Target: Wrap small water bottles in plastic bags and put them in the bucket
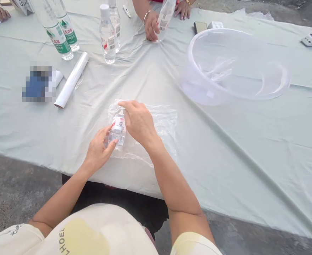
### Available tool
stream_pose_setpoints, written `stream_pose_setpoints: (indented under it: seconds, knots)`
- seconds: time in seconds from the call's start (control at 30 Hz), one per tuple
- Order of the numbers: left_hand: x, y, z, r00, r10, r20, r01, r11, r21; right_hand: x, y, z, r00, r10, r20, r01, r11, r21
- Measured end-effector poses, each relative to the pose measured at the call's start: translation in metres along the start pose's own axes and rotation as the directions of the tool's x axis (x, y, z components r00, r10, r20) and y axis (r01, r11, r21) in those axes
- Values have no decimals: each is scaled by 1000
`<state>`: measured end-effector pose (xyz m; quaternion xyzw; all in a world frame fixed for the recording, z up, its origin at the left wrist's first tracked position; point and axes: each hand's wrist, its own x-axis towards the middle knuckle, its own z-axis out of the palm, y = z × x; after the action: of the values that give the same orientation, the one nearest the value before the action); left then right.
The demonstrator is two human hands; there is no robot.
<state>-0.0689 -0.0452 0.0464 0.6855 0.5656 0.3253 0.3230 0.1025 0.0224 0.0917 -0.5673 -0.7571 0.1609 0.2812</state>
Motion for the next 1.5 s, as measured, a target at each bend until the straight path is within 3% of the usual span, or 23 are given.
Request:
stream_pose_setpoints:
  seconds: [0.07, 0.13, 0.23, 0.33, 0.4, 0.5, 0.67, 0.73, 0.87, 1.03, 1.13, 1.3, 1.37, 1.43, 1.5]
  knots:
    - [-2, 1, 4, 1000, 4, -23, -4, 1000, 9, 32, -4, 5, 971, -177, 159, 198, 972, -124]
    - [-4, 2, 6, 999, 7, -44, -5, 1000, 26, 64, -10, 15, 896, -267, 354, 357, 908, -219]
    - [-8, 4, 9, 997, 7, -71, -3, 998, 56, 102, -19, 31, 778, -292, 556, 504, 819, -275]
    - [-12, 4, 10, 995, 28, -95, -20, 996, 83, 119, -18, 38, 723, -253, 643, 536, 792, -291]
    - [-15, 3, 13, 990, 58, -125, -45, 993, 109, 119, -11, 34, 734, -238, 636, 521, 798, -304]
    - [-19, 1, 20, 963, 160, -215, -119, 974, 193, 101, 6, 18, 811, -233, 536, 436, 852, -290]
    - [-21, 6, 36, 851, 450, -269, -322, 853, 411, 51, 45, -4, 922, -224, 314, 288, 942, -174]
    - [-22, 14, 42, 832, 517, -202, -374, 792, 483, 30, 64, -7, 943, -260, 207, 283, 955, -91]
    - [-25, 37, 58, 828, 560, 44, -485, 673, 559, -12, 97, -7, 974, -220, 56, 223, 974, -46]
    - [-22, 69, 86, 784, 528, 326, -614, 579, 537, -53, 121, -6, 994, -110, -3, 109, 990, -92]
    - [-17, 85, 101, 749, 491, 445, -663, 557, 501, -67, 133, -18, 999, -32, -9, 31, 996, -85]
    - [-13, 101, 120, 674, 485, 557, -731, 549, 406, -67, 121, -57, 955, 175, -241, -177, 984, 13]
    - [-12, 103, 132, 659, 456, 599, -734, 562, 381, -60, 101, -63, 975, 126, -183, -121, 992, 39]
    - [-10, 105, 145, 642, 435, 631, -736, 581, 349, -53, 81, -62, 998, 46, -33, -45, 999, 9]
    - [-9, 108, 155, 621, 426, 658, -738, 601, 308, -48, 69, -58, 995, 62, 79, -56, 995, -85]
